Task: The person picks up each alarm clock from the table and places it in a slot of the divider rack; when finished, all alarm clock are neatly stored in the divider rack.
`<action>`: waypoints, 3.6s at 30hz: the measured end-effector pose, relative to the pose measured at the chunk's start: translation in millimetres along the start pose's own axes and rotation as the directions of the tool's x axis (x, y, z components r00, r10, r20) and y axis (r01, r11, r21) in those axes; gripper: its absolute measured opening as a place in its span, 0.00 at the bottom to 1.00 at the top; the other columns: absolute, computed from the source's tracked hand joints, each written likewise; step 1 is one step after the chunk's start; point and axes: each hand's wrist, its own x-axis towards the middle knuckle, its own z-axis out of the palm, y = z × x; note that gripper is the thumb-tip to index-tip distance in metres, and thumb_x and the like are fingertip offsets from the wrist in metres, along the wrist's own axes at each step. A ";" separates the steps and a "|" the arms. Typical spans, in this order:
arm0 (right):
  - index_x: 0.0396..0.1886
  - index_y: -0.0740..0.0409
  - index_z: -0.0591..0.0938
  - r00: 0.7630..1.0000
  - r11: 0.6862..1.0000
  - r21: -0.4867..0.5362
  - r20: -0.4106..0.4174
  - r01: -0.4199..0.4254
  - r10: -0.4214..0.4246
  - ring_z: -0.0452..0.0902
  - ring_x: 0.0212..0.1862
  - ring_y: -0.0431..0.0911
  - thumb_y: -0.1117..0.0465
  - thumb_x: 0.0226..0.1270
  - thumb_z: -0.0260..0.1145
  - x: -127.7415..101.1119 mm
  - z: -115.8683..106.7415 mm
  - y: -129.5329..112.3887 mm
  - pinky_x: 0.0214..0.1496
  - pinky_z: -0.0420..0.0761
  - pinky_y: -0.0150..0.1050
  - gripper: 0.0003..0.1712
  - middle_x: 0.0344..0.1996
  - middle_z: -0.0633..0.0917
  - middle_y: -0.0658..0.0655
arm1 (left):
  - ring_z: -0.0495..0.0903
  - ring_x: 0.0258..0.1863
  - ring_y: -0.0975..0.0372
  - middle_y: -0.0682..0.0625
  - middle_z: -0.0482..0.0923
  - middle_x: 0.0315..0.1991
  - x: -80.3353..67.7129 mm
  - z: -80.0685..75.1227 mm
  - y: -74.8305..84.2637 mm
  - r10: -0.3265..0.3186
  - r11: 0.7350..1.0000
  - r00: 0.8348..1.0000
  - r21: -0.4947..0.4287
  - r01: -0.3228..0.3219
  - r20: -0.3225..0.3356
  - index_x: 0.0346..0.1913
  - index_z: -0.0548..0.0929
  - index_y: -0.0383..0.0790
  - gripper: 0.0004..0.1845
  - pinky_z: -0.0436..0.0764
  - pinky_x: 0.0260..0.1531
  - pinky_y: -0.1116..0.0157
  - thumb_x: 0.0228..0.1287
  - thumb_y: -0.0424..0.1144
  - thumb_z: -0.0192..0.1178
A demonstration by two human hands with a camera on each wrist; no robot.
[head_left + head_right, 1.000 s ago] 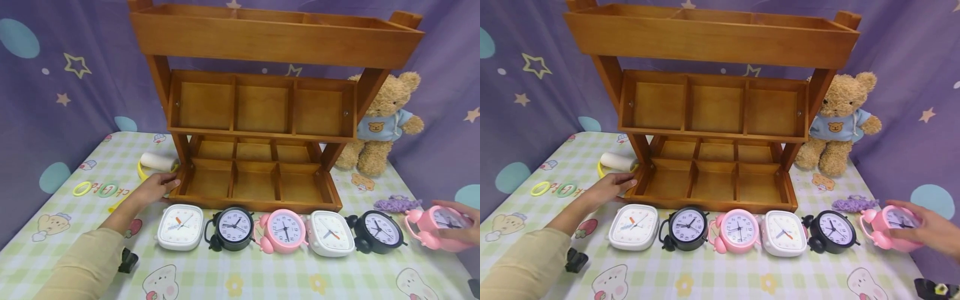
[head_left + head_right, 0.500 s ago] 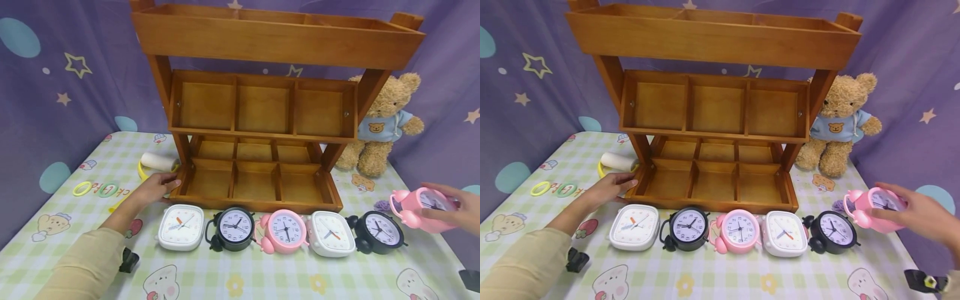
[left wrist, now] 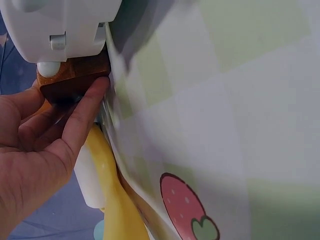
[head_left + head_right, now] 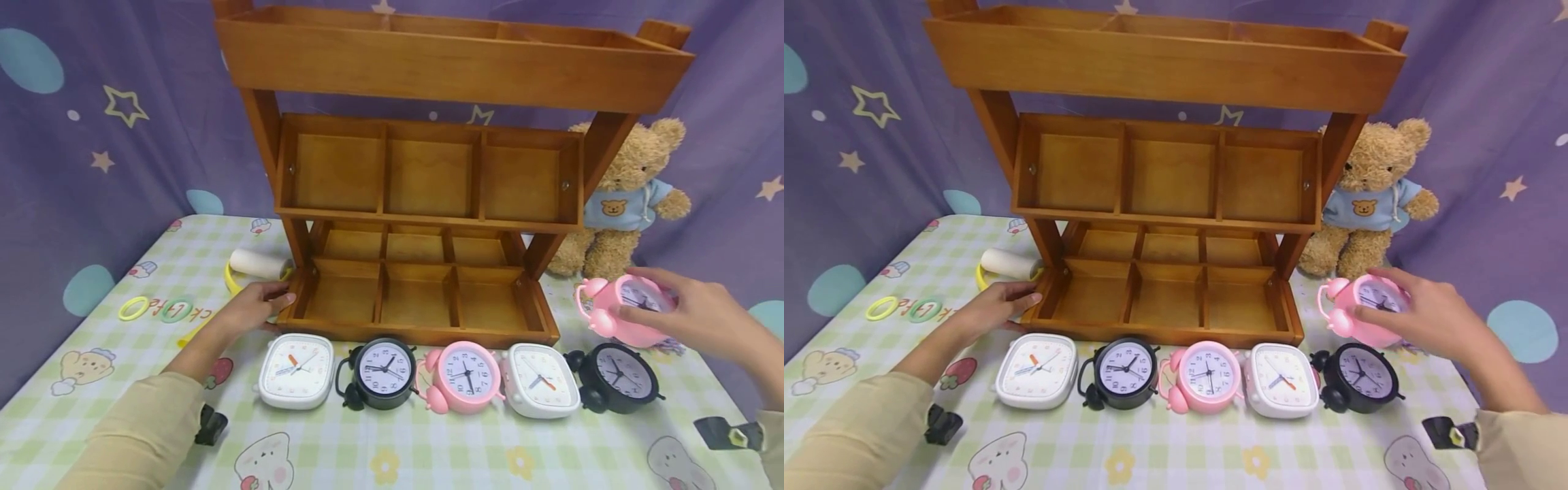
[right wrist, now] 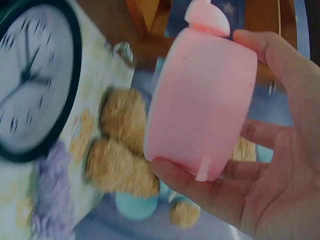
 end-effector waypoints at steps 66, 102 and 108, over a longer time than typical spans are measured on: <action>0.62 0.52 0.82 0.962 0.930 0.249 -0.043 0.270 -0.268 0.83 0.50 0.55 0.36 0.62 0.71 79.9 70.1 -224.6 0.49 0.83 0.52 0.35 0.48 0.87 0.57 | 0.66 0.67 0.32 0.19 0.56 0.71 -2.1 1.6 -0.7 0.037 0.997 0.999 -0.061 -0.037 -0.003 0.73 0.52 0.15 0.30 0.89 0.42 0.53 0.82 0.34 0.46; 0.61 0.46 0.81 0.930 0.908 0.234 0.042 0.347 -0.366 0.81 0.54 0.54 0.33 0.64 0.66 120.9 122.7 -327.4 0.55 0.82 0.46 0.33 0.50 0.87 0.57 | 0.73 0.60 0.34 0.17 0.60 0.67 -3.6 3.2 -4.3 0.083 0.995 0.996 -0.045 -0.085 -0.034 0.71 0.56 0.14 0.29 0.90 0.37 0.53 0.80 0.32 0.48; 0.62 0.52 0.79 0.942 0.924 0.225 0.065 0.309 -0.330 0.82 0.52 0.55 0.33 0.65 0.66 122.2 127.9 -336.5 0.54 0.83 0.46 0.36 0.48 0.87 0.61 | 0.72 0.61 0.35 0.19 0.60 0.68 -2.9 3.1 -3.3 0.064 0.997 0.997 -0.050 -0.065 -0.033 0.72 0.56 0.15 0.28 0.90 0.38 0.54 0.80 0.32 0.48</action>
